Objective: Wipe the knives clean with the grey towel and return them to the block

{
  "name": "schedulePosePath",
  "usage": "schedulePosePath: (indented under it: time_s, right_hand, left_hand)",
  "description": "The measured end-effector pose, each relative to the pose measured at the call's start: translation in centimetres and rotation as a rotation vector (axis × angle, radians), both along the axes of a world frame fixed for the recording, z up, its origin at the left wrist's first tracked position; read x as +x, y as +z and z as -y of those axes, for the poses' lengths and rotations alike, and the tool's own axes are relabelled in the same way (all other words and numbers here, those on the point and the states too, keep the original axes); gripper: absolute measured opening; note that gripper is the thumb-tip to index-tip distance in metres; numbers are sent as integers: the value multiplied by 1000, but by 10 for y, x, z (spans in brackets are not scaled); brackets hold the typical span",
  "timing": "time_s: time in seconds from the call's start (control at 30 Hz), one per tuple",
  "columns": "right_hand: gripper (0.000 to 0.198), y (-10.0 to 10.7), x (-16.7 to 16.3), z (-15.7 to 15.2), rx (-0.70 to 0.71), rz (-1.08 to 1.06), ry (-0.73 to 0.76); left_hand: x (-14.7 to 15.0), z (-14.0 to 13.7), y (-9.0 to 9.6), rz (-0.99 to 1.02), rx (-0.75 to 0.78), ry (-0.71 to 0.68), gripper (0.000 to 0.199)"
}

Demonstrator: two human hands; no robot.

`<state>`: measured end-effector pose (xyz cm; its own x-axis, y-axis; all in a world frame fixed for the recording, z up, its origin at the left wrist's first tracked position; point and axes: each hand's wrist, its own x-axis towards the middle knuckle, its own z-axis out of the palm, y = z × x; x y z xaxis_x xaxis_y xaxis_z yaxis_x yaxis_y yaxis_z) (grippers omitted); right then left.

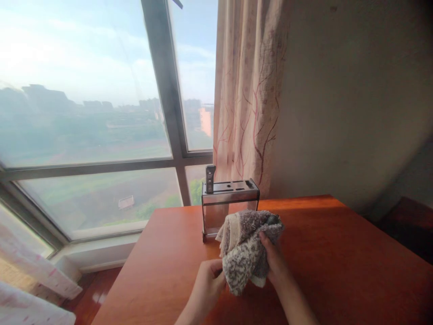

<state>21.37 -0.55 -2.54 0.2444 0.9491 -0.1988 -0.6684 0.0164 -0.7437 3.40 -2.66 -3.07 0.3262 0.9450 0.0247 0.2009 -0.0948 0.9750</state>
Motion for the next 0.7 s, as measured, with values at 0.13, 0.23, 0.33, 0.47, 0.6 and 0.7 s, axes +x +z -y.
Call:
schedulePosePath:
  time_s: [0.13,0.23,0.33,0.47,0.6,0.7]
  right_hand:
    - [47,4,-4,-1,11,86,-72]
    - [55,6,-6,-2,7,96,-119]
    - [52,5,-6,-2,-4,65,-136]
    - [41,2,-2,0,-16,-9,-55]
    - [43,-2,4,2,-6,-52,-17]
    - [47,-5,7,2,17,-58,-5]
  left_hand:
    - [-10,1,4,-309,417,219,17]
    - [-16,3,5,-415,519,283,20]
    - [-17,4,5,-371,516,235,22]
    - [-13,4,9,-259,423,142,17]
    - [-6,5,8,-70,236,51,25]
    - [0,6,4,137,-77,-64,35]
